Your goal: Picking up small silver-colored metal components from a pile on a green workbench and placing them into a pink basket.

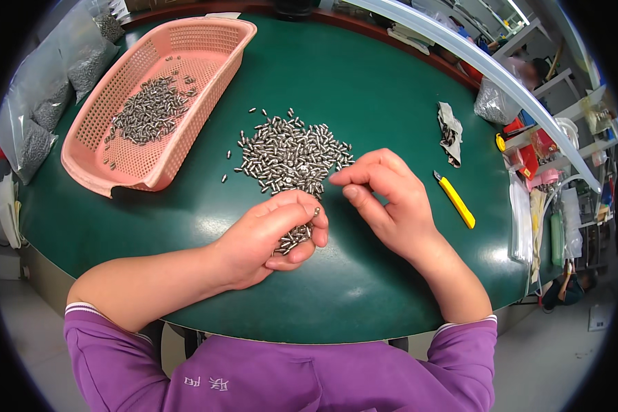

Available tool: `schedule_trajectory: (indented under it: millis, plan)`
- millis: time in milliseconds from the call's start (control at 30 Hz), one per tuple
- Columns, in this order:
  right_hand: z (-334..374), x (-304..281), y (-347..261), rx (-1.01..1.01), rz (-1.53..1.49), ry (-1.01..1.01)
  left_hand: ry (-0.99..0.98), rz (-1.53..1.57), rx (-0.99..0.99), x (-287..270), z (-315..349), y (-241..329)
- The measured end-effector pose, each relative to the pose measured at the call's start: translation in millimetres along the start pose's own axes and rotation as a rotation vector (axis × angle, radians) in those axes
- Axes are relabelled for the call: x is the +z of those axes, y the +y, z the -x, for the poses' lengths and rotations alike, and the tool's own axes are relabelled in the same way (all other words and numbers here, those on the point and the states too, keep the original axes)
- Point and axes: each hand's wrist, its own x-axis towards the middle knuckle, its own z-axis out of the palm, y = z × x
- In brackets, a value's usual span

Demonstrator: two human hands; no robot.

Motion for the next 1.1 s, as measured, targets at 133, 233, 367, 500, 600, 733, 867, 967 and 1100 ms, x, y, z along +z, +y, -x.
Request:
schedule_trajectory:
  millis: [133,233,367,500,600,733,867,967,1100]
  plan:
    - [-0.3,0.5,14.8,0.031,0.089,0.04,-0.022,0.017,-0.016,-1.6,-0.2,0.7]
    - [-0.9,-0.1,20.1,0.061,0.199,0.035,-0.008,0.014,-0.037,-0.6,1.3,2.0]
    - [1.2,2.0,27.3,0.071,0.261,0.017,-0.022,-0.014,-0.024,-0.9,0.9,1.0]
    - [2.3,4.5,28.1,0.051,0.307,-0.027,-0.068,-0.029,0.008,-1.2,0.6,-0.3]
    - [1.2,5.7,24.8,0.057,0.283,-0.042,-0.061,-0.036,0.003,-1.6,0.7,0.0]
    - [3.5,6.8,22.7,0.175,0.241,-0.093,-0.06,-0.057,-0.015,-2.0,0.1,0.0]
    - [2.9,5.5,8.9,0.164,-0.037,-0.099,-0.051,-0.032,-0.019,-1.6,-0.6,-1.6]
    - [0.5,4.6,-6.4,-0.013,-0.211,-0.103,-0.029,-0.036,-0.009,-1.2,-0.8,-3.2]
    - [3.5,6.7,-9.6,-0.1,-0.129,-0.09,-0.024,-0.078,-0.003,-0.9,0.1,-4.1]
